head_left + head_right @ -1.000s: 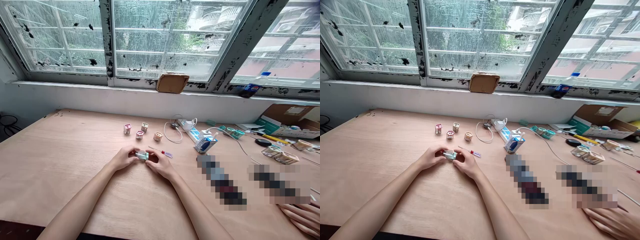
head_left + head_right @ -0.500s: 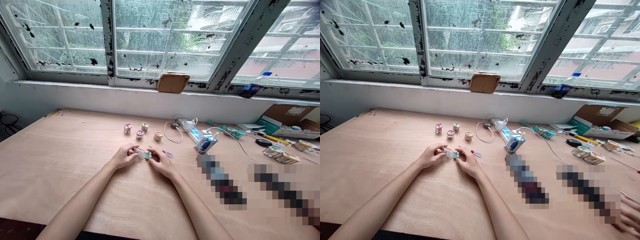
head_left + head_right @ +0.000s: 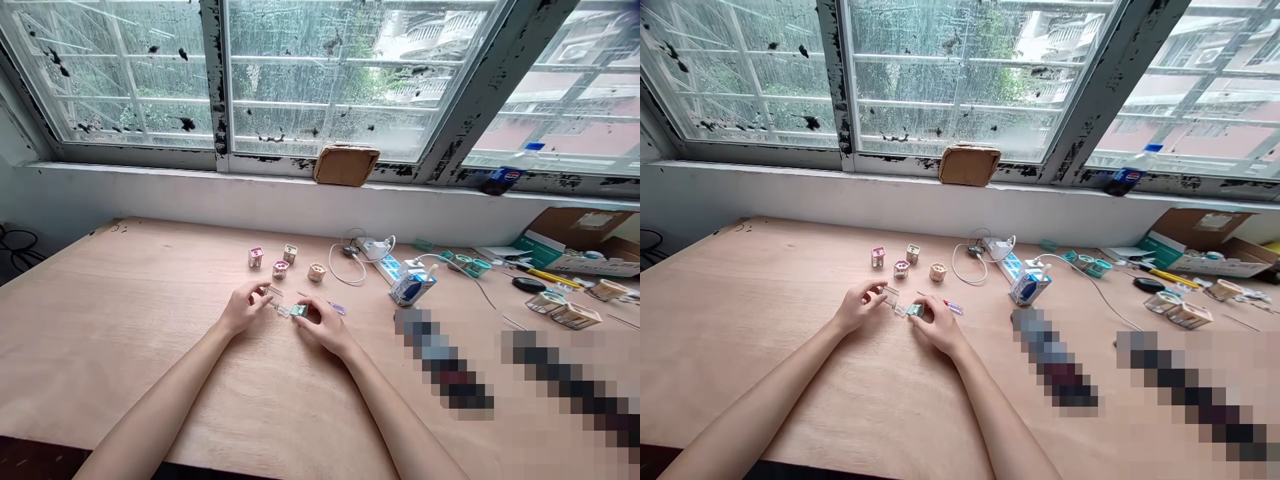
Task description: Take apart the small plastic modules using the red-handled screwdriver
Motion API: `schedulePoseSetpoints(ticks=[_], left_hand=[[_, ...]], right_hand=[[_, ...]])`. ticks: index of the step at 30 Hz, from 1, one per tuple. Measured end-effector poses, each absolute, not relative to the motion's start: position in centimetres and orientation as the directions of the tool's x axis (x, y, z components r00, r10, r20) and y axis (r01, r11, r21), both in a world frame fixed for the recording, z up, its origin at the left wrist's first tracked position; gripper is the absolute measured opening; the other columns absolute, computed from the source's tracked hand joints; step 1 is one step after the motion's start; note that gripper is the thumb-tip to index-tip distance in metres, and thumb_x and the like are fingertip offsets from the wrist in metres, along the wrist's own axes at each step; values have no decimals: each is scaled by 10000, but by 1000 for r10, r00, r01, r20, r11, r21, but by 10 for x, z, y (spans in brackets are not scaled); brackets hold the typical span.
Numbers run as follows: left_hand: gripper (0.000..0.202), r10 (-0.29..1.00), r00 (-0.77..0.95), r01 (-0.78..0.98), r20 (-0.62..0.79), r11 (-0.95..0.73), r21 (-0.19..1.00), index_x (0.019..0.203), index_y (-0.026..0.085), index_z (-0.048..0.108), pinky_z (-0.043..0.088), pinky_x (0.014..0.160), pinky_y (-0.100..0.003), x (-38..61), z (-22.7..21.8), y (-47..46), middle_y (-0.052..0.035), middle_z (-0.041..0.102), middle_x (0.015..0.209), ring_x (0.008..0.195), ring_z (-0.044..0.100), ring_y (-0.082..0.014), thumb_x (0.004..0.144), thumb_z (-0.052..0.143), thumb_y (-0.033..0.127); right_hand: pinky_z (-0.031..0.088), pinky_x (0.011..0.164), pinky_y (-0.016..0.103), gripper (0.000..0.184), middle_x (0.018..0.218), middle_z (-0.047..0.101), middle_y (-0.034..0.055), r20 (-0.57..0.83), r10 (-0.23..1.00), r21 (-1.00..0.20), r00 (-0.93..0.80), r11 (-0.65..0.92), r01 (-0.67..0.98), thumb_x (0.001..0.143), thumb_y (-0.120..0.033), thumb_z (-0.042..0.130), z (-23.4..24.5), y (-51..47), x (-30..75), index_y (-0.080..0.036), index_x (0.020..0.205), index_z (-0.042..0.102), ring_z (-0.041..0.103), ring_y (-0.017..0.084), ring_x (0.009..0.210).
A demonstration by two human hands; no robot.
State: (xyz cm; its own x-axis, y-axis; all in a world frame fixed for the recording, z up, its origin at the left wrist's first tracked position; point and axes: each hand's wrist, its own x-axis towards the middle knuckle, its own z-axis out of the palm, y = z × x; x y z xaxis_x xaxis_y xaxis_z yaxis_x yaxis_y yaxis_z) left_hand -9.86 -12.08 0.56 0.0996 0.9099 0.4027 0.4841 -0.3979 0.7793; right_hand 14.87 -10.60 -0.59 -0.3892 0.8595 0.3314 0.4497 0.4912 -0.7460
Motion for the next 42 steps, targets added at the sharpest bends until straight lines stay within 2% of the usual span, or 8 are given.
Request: schedulePoseSetpoints(ticks=[8, 14, 17, 24, 29, 33, 39, 42], left_hand=[[396, 881, 19, 418, 472, -436, 797, 1139, 204, 653, 569, 700, -280, -101, 6, -119, -73, 679, 1070, 874, 668, -171, 847, 700, 467], [355, 909, -45, 468, 415, -347, 813, 983, 190, 597, 510, 569, -229, -105, 1, -117, -32, 694, 962, 650, 627, -109, 791, 743, 450], [345, 925, -43, 454, 378, -319, 832, 992, 195, 539, 498, 566, -218, -105, 0, -117, -27, 688, 967, 608, 613, -90, 785, 740, 384], [440, 923, -31, 377, 385, -346, 859, 1171, 218, 478, 539, 651, -223, -104, -1, -115, -89, 656, 1171, 816, 673, -127, 781, 682, 235], [410, 921, 1, 426, 390, -353, 833, 1211, 227, 575, 487, 588, -196, -104, 5, -117, -42, 689, 1079, 676, 595, -87, 811, 649, 272], [401, 914, 4, 425, 407, -370, 826, 1272, 224, 600, 454, 578, -191, -104, 9, -117, -41, 683, 1007, 743, 593, -113, 883, 576, 320], [326, 925, -6, 440, 379, -338, 832, 1147, 210, 566, 476, 623, -213, -107, 4, -116, -29, 666, 983, 743, 609, -118, 859, 619, 351], [282, 930, 6, 514, 366, -317, 797, 1055, 210, 552, 505, 673, -239, -108, 2, -116, -25, 657, 956, 797, 641, -144, 818, 670, 306]], right_hand=[[506, 897, 404, 297, 1071, 720, 66, 332, 852, -689, -405, 512, 513, 806, -358, 714, -9, -104, 151, -223, 1068, 677, 656, 254, 1008], [543, 894, 412, 508, 1125, 715, 81, 291, 885, -740, -363, 449, 501, 785, -444, 749, -15, -102, 155, -225, 1228, 629, 678, 257, 1038], [549, 925, 421, 438, 1169, 709, 87, 269, 888, -771, -374, 431, 468, 797, -443, 742, -14, -103, 156, -223, 1164, 647, 681, 255, 1055], [581, 946, 435, 291, 1093, 743, 75, 226, 889, -873, -399, 366, 323, 853, -392, 677, -13, -101, 156, -231, 1096, 665, 716, 253, 1018], [579, 960, 439, 268, 1091, 748, 66, 232, 882, -880, -409, 369, 298, 873, -393, 642, -15, -100, 157, -241, 1090, 680, 714, 256, 1028], [581, 925, 411, 239, 1061, 756, 50, 252, 878, -830, -407, 412, 375, 874, -371, 618, -8, -103, 157, -248, 1056, 713, 713, 253, 1001], [563, 934, 417, 259, 1071, 755, 57, 258, 875, -820, -411, 423, 385, 864, -398, 648, -9, -102, 157, -245, 1061, 717, 708, 254, 995], [581, 862, 410, 380, 995, 755, 63, 260, 891, -815, -373, 410, 410, 791, -472, 729, -14, -100, 158, -231, 1083, 701, 712, 251, 916]])
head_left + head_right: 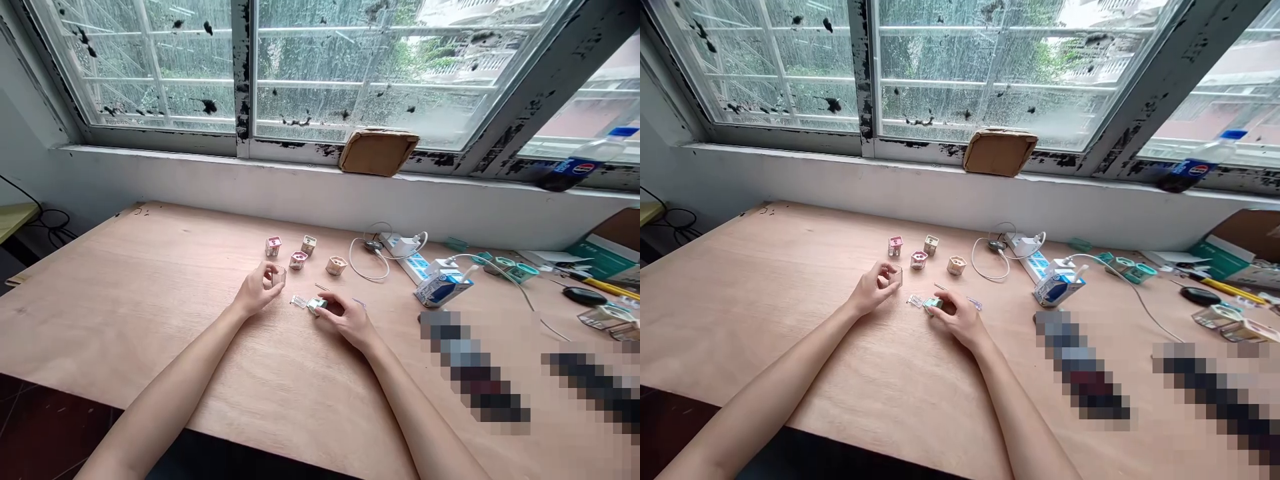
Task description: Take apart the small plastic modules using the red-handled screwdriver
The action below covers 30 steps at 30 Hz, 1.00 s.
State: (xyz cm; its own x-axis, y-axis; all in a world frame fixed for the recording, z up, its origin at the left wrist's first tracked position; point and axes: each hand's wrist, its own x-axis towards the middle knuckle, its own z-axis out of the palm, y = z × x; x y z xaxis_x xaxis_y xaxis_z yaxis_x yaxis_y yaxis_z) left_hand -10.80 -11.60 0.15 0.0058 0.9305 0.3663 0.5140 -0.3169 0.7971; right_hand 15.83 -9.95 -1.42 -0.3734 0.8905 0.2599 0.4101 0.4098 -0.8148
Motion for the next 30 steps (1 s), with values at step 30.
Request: schedulePoseSetpoints(ticks=[30], left_hand=[[247, 734, 405, 636, 545, -655, 409, 1019, 198, 632, 503, 836, -366, -75, 17, -146, -59, 706, 996, 947, 644, -238, 854, 729, 355]], right_hand=[[537, 781, 313, 105, 910, 652, 47, 370, 684, -727, -629, 635, 262, 896, -253, 646, 1, -120, 149, -226, 825, 719, 640, 186, 843]])
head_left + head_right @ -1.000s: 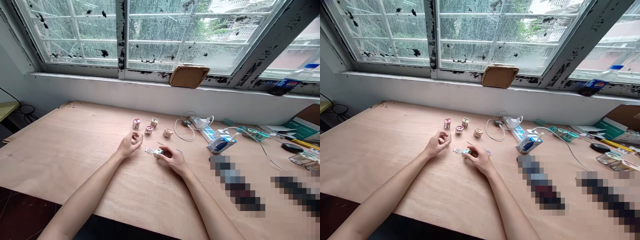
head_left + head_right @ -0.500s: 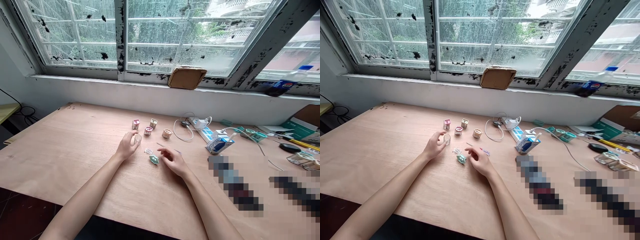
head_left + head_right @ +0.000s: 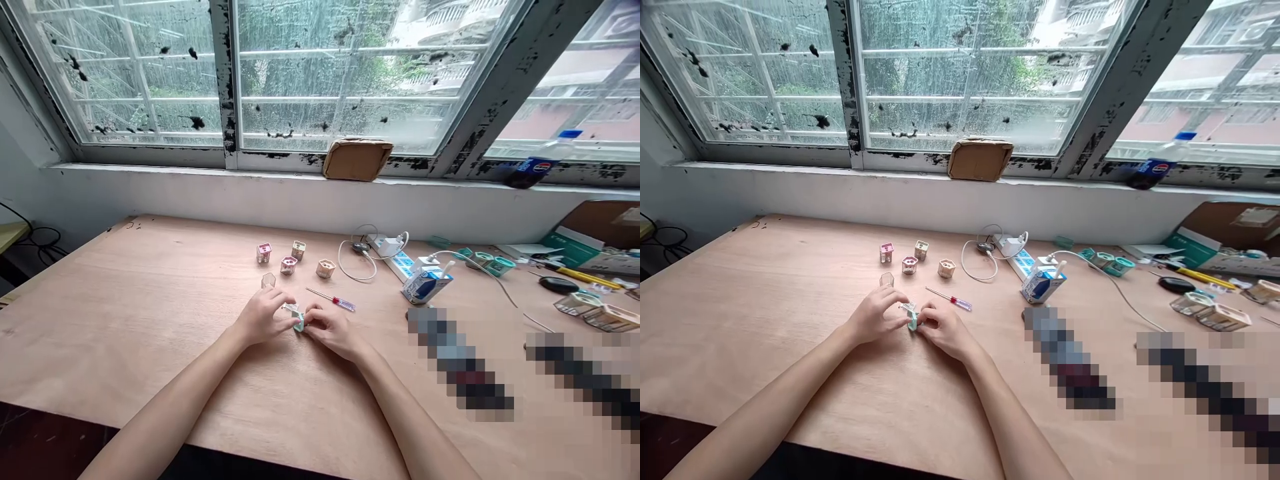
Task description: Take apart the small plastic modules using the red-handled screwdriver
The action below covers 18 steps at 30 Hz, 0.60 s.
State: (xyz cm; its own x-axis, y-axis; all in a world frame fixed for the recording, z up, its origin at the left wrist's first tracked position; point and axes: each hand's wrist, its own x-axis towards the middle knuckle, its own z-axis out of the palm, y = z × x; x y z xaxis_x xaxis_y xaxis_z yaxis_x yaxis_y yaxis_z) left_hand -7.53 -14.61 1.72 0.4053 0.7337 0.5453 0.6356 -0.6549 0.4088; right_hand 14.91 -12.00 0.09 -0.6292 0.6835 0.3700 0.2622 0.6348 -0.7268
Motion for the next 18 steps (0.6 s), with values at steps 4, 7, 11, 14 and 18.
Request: schedulePoseSetpoints(ticks=[4, 7, 11, 14, 18], left_hand=[[416, 699, 506, 632, 505, -699, 335, 1063, 203, 635, 496, 832, -370, -74, 21, -149, -71, 697, 1026, 952, 632, -251, 798, 766, 497], [405, 682, 543, 628, 491, -717, 302, 1075, 206, 627, 496, 839, -380, -70, 23, -153, -77, 681, 1052, 945, 627, -247, 821, 741, 500], [260, 705, 512, 603, 490, -702, 379, 1078, 208, 614, 517, 835, -358, -68, 25, -156, -72, 666, 1063, 958, 636, -226, 881, 705, 352], [228, 732, 469, 554, 494, -680, 481, 1137, 220, 596, 535, 805, -313, -71, 28, -156, -66, 651, 1086, 921, 652, -185, 920, 641, 273], [183, 744, 401, 523, 534, -665, 534, 1093, 217, 583, 533, 766, -284, -79, 32, -153, -53, 640, 1042, 883, 645, -161, 913, 591, 181]], right_hand=[[535, 746, 312, 111, 907, 610, 45, 496, 673, -689, -548, 690, 223, 880, -225, 656, -1, -126, 140, -223, 772, 681, 629, 185, 845], [544, 784, 334, 128, 1029, 604, 72, 582, 654, -658, -483, 728, 193, 890, -187, 621, -3, -130, 133, -219, 769, 648, 636, 188, 899], [554, 854, 367, 70, 1119, 616, 91, 597, 632, -641, -494, 746, 179, 888, -182, 623, -2, -132, 131, -232, 850, 653, 653, 214, 997], [540, 932, 403, 140, 1127, 645, 88, 593, 651, -632, -474, 741, 227, 893, -156, 585, 0, -131, 132, -245, 985, 643, 647, 231, 1074], [523, 985, 450, 205, 1161, 661, 96, 563, 698, -620, -443, 711, 332, 900, -184, 575, -2, -125, 133, -243, 1093, 612, 609, 267, 1186]])
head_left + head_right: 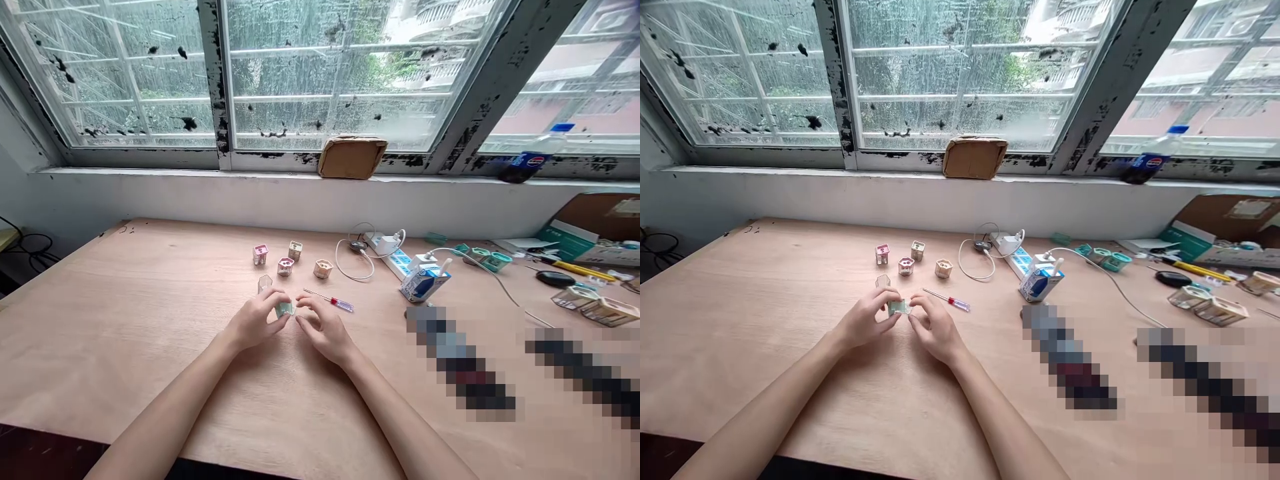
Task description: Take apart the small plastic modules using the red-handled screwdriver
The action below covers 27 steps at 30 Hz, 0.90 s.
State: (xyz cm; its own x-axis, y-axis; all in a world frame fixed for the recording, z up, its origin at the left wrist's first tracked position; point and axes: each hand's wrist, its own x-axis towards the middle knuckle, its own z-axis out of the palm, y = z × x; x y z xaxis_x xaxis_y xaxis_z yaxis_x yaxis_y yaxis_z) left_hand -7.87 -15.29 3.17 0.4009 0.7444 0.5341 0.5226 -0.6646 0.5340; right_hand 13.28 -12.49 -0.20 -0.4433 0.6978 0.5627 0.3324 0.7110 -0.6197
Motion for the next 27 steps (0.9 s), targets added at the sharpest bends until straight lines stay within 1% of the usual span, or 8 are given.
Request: schedulePoseSetpoints(ticks=[3, 5, 8, 12, 15, 21, 24, 27], left_hand=[[177, 730, 365, 525, 578, -674, 520, 1052, 214, 577, 528, 753, -284, -85, 32, -148, -47, 630, 1001, 896, 629, -164, 896, 578, 130], [180, 717, 336, 529, 611, -680, 508, 1047, 214, 576, 530, 764, -287, -90, 31, -145, -53, 628, 1035, 930, 625, -167, 892, 585, 122], [175, 706, 302, 538, 640, -681, 497, 1060, 214, 575, 538, 769, -290, -94, 29, -142, -62, 628, 1093, 965, 629, -169, 899, 601, 148], [166, 719, 295, 553, 629, -665, 501, 1062, 212, 572, 549, 755, -291, -97, 29, -141, -62, 634, 1098, 948, 637, -165, 905, 603, 169], [167, 723, 291, 556, 627, -661, 504, 1061, 211, 567, 558, 757, -295, -97, 28, -141, -64, 637, 1097, 943, 635, -164, 902, 603, 175], [263, 736, 252, 555, 628, -642, 529, 1128, 226, 544, 562, 785, -300, -98, 26, -140, -45, 653, 1091, 928, 640, -155, 884, 609, 153], [322, 746, 240, 574, 621, -625, 529, 1180, 234, 537, 566, 796, -305, -99, 26, -141, -39, 657, 1087, 883, 644, -146, 879, 622, 156], [367, 748, 246, 579, 616, -623, 526, 1226, 232, 519, 569, 803, -302, -101, 26, -141, -42, 656, 1092, 862, 646, -140, 885, 635, 166]], right_hand=[[487, 1044, 474, 345, 1289, 616, 112, 509, 696, -557, -506, 715, 423, 894, -194, 590, -5, -121, 132, -254, 1234, 607, 577, 275, 1244], [463, 1076, 480, 418, 1376, 569, 116, 478, 678, -505, -558, 732, 457, 898, -206, 602, -6, -120, 130, -271, 1311, 587, 549, 278, 1284], [475, 1057, 479, 364, 1378, 580, 113, 478, 648, -457, -592, 760, 463, 932, -237, 588, -7, -120, 127, -284, 1292, 615, 554, 277, 1275], [530, 955, 440, 221, 1185, 683, 99, 495, 647, -503, -579, 757, 416, 947, -208, 568, -10, -118, 126, -249, 1136, 674, 642, 246, 1095], [539, 908, 422, 204, 1072, 717, 80, 497, 680, -551, -539, 727, 409, 920, -164, 586, -12, -115, 128, -231, 1094, 668, 659, 234, 1015], [547, 811, 355, 203, 1007, 714, 70, 452, 751, -628, -481, 651, 427, 888, -194, 625, -11, -114, 134, -213, 1088, 653, 669, 210, 904], [545, 787, 341, 195, 1006, 717, 66, 451, 744, -649, -493, 653, 391, 898, -219, 617, -8, -117, 137, -215, 1089, 657, 668, 202, 884], [544, 718, 312, 239, 1004, 714, 61, 435, 728, -665, -531, 657, 355, 884, -211, 622, -6, -121, 138, -218, 1121, 654, 655, 177, 797]])
